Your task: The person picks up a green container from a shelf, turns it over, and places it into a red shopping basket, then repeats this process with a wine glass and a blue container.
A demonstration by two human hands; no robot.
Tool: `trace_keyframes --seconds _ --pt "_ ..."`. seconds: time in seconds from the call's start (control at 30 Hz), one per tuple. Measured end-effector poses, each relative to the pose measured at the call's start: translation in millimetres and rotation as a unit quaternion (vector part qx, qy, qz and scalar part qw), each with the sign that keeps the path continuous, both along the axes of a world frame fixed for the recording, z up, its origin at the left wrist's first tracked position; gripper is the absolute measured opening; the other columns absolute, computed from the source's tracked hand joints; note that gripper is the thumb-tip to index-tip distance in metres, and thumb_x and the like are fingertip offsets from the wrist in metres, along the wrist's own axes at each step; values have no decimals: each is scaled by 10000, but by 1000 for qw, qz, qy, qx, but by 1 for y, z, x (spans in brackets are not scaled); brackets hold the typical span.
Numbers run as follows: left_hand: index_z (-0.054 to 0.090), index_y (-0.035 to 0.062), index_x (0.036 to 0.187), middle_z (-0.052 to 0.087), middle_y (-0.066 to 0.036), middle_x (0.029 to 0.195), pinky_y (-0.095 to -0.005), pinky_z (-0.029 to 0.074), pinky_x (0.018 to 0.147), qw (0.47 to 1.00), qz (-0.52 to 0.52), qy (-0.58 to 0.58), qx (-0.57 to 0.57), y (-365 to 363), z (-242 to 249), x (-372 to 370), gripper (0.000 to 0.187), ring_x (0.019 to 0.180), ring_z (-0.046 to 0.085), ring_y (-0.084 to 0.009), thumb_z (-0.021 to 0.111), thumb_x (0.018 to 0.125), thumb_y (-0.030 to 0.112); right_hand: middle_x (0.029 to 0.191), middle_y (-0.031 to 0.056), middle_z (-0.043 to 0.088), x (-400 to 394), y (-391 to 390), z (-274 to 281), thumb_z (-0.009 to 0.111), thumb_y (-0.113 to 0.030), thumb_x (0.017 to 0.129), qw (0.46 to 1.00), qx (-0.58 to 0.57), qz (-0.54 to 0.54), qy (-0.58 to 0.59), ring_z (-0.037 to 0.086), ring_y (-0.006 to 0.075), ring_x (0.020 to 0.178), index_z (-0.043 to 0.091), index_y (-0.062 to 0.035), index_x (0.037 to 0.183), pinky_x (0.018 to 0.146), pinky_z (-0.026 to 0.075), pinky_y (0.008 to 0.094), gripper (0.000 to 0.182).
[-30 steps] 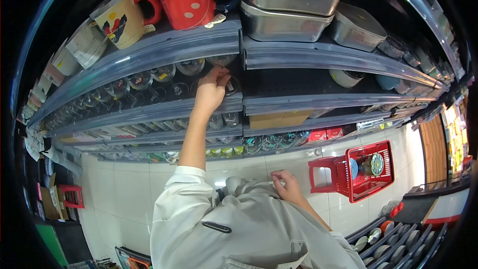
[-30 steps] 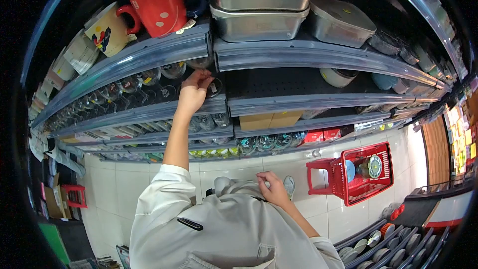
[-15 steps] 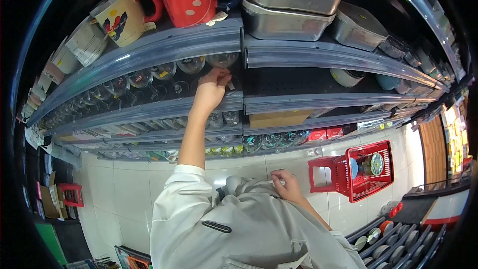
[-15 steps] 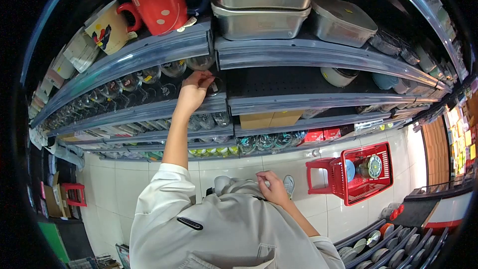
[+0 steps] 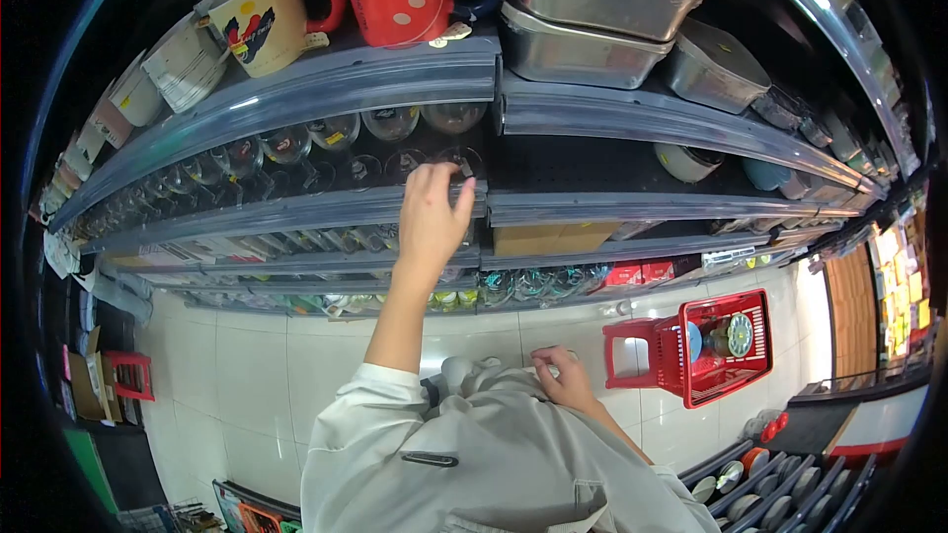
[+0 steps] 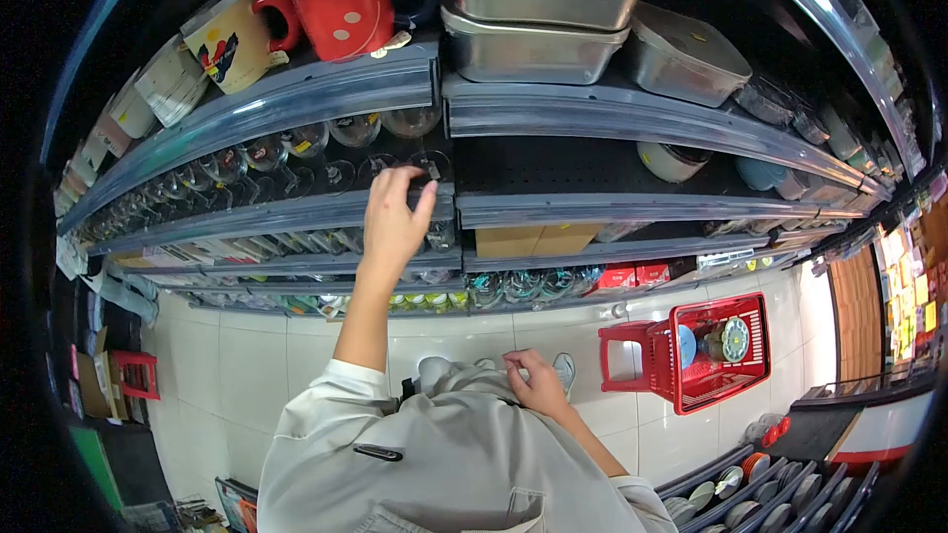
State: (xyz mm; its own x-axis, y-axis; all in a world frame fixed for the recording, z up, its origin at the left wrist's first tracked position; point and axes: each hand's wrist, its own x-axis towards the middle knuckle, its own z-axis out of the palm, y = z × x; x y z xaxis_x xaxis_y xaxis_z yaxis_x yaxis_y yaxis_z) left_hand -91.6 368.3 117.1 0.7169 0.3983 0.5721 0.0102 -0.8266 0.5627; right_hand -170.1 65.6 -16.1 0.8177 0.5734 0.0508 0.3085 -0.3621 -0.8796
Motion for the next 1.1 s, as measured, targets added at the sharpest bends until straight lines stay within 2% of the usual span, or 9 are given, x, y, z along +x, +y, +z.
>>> trace_keyframes --seconds 0.1,0.17,0.2,0.3,0.5,0.8,1.1 --pt "608 8 1101 569 -215 1121 -448 412 946 1000 1 9 28 -8 -11 -4 365 1111 503 -390 653 846 265 904 148 643 -4 1 -2 614 -68 867 1000 1 12 7 645 260 837 657 -11 993 723 508 345 145" --pt "607 16 1143 547 -232 1182 -477 379 1001 993 12 10 116 -10 -17 -4 412 1149 478 -415 643 853 306 907 147 642 -7 2 -2 614 -70 869 1000 -1 23 6 644 259 841 657 -10 997 723 508 343 148" --pt "597 19 1176 528 -239 1229 -505 327 1048 991 16 24 129 -11 -18 -4 458 1185 455 -423 637 854 341 909 148 641 -8 2 0 613 -74 870 1000 -6 23 15 644 260 842 656 -8 1000 726 507 342 152" --pt "584 18 1194 526 -233 1234 -513 299 1062 986 19 33 160 -13 -27 -2 472 1179 457 -406 634 853 341 927 151 639 -10 1 1 600 -80 873 999 -18 25 30 647 276 862 648 -9 1016 752 508 344 166" --pt "581 19 1188 529 -222 1236 -497 299 1050 982 43 17 185 -17 -37 5 474 1137 473 -355 641 837 332 945 152 639 -18 -7 -5 594 -95 873 999 -26 22 21 651 290 875 644 -20 1026 768 510 345 177" --pt "583 23 1179 537 -215 1238 -462 316 1016 980 52 25 191 -20 -33 6 474 1121 479 -343 658 817 320 932 143 633 -28 -9 -5 595 -88 875 999 -17 17 28 646 290 885 644 -25 1026 763 509 337 171" --pt "585 25 1186 537 -229 1239 -465 309 1019 978 53 29 198 -19 -35 6 480 1124 479 -344 655 818 324 937 153 637 -37 -5 -9 593 -109 882 999 -14 2 36 638 308 883 643 -26 1024 762 506 354 172"
